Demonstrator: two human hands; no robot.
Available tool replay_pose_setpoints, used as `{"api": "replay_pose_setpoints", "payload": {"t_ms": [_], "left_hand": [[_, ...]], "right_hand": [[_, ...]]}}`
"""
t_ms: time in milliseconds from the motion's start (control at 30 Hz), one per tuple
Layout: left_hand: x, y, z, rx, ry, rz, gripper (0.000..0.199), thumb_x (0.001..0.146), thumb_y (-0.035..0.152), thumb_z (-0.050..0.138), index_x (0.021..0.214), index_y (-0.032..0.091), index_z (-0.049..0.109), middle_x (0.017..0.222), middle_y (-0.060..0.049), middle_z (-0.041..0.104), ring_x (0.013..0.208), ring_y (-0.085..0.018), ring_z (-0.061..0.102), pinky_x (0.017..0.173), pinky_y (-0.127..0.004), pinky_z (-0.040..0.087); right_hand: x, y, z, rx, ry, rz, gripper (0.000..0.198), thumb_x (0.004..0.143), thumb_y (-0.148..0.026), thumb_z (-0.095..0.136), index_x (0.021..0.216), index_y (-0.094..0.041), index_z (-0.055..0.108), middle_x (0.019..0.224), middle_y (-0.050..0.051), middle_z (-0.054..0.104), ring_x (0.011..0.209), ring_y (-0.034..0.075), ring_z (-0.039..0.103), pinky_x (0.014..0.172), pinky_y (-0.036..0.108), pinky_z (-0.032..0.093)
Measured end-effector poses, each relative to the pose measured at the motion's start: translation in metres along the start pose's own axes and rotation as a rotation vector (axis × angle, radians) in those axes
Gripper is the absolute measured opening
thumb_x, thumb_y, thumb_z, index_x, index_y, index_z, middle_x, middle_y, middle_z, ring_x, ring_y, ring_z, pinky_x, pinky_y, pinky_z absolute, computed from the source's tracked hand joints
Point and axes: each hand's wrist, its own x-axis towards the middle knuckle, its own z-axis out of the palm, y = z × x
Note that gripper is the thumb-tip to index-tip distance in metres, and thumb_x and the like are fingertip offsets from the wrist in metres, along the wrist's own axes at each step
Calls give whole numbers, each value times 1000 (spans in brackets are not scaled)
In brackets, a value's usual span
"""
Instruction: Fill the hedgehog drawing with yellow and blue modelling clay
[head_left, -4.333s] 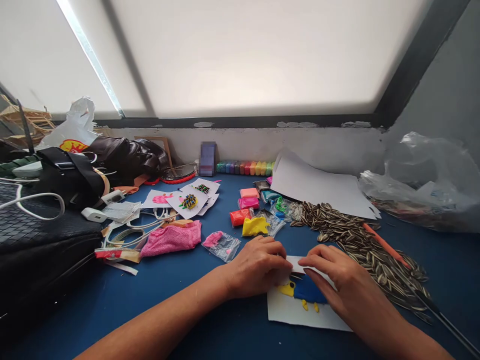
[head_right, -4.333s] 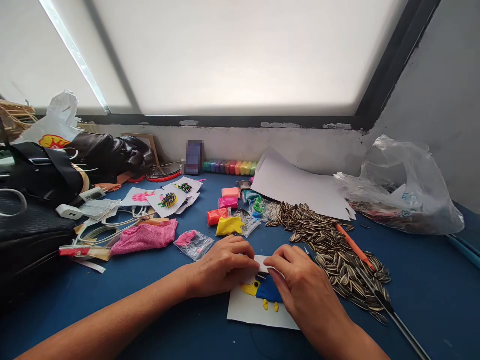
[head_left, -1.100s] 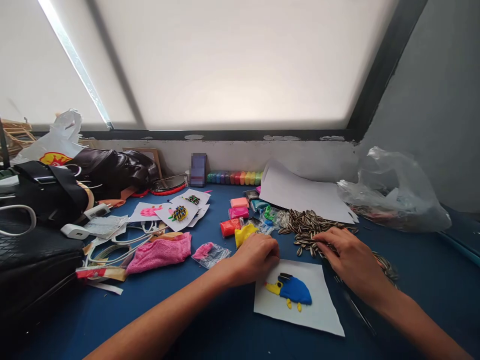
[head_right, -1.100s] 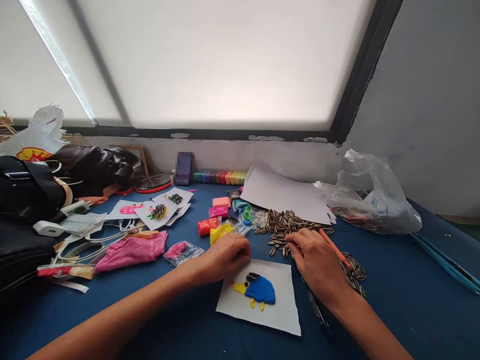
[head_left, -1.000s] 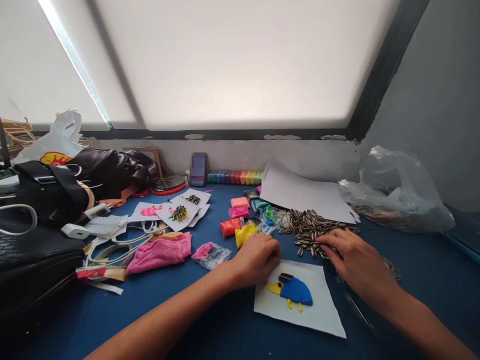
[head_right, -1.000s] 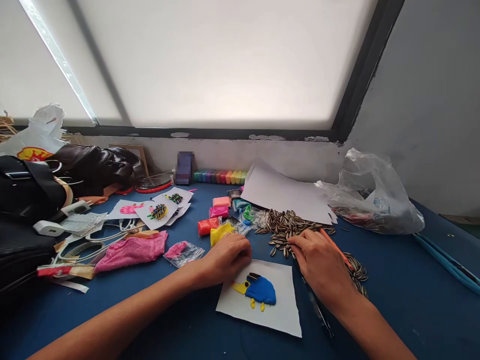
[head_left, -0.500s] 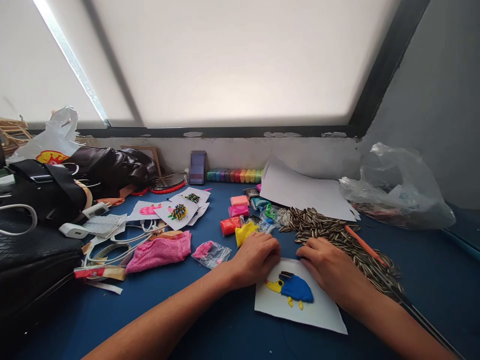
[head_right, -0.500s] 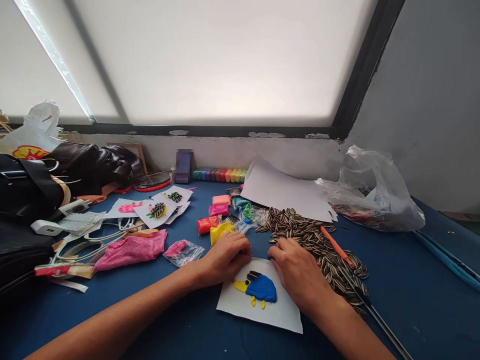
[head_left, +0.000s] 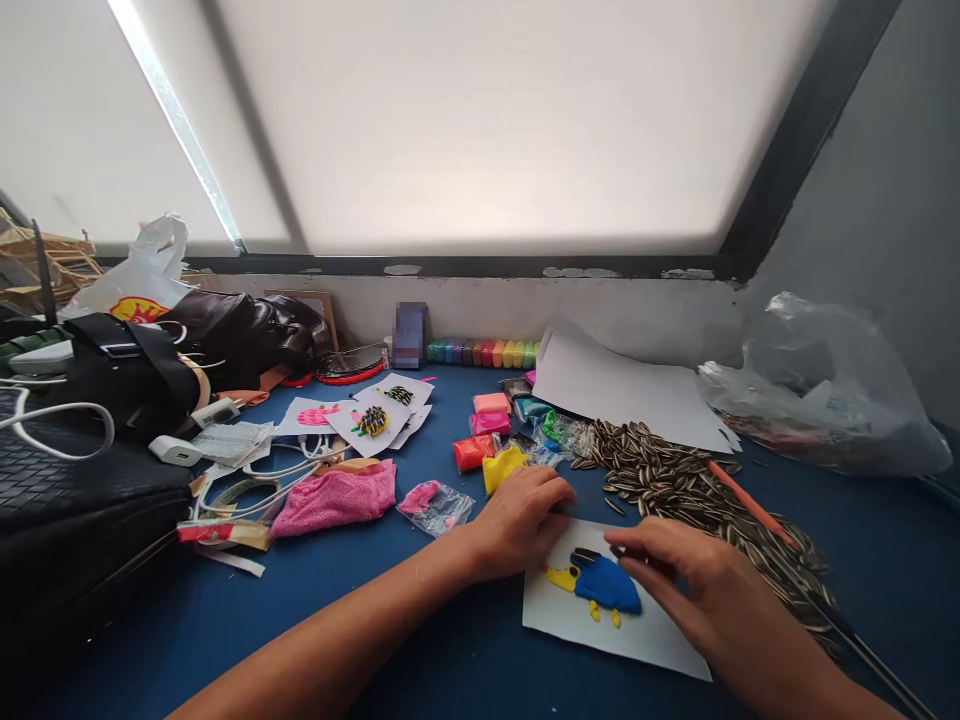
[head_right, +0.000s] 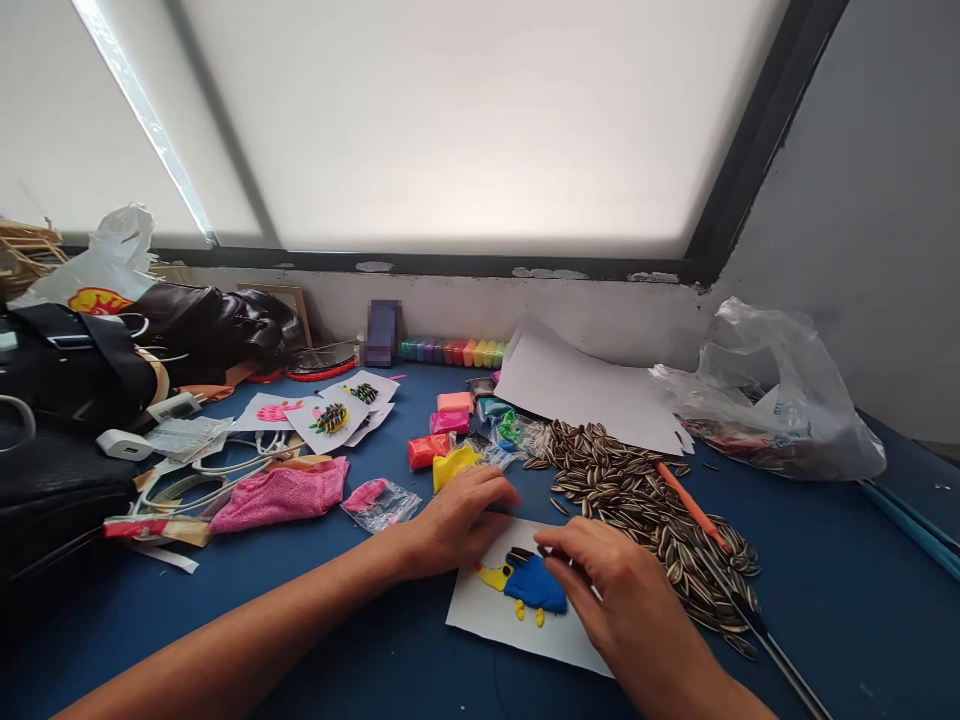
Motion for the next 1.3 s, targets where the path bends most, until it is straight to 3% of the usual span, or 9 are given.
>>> {"api": "replay_pose_setpoints", "payload": {"t_ms": [133,267,467,800,1300], "left_hand": [[0,7,-7,-51,27,-21,21,83,4,51,95,16,62,101,-8,63,96,-20,57,85,-30,45],[-4,15,-11,-115,6,-67,22,86,4,47,91,16,65,95,-6,64,90,-17,59,81,-27,47],[-11,16,-10,-172,-64,-115,29,78,-3,51,92,15,69,90,-5,64,79,-14,59,74,-23,48],[-13,12,-7,-196,-92,-81,28,82,0,51,92,17,71,96,-6,65,92,-17,59,87,-29,48],[-15,12,-7,-203,-95,-69,28,82,-1,52,87,16,74,94,-5,63,89,-15,59,86,-25,47]], "right_hand": [[-4,-5,9,24,-20,3,18,92,-23,54,81,-27,68,77,0,71,68,17,68,60,26,54],[-4,-5,15,52,-13,-21,22,92,-19,51,86,-28,69,83,1,73,74,18,70,64,27,55],[-6,-5,22,1,8,-17,18,92,-22,52,82,-27,66,82,1,72,75,18,69,66,28,55],[-6,-5,27,-102,26,-31,19,93,-21,49,83,-26,64,81,3,71,73,19,68,63,28,54],[-8,-4,32,-159,4,-61,20,96,-19,45,83,-25,59,79,2,67,73,18,65,64,29,52]]}}
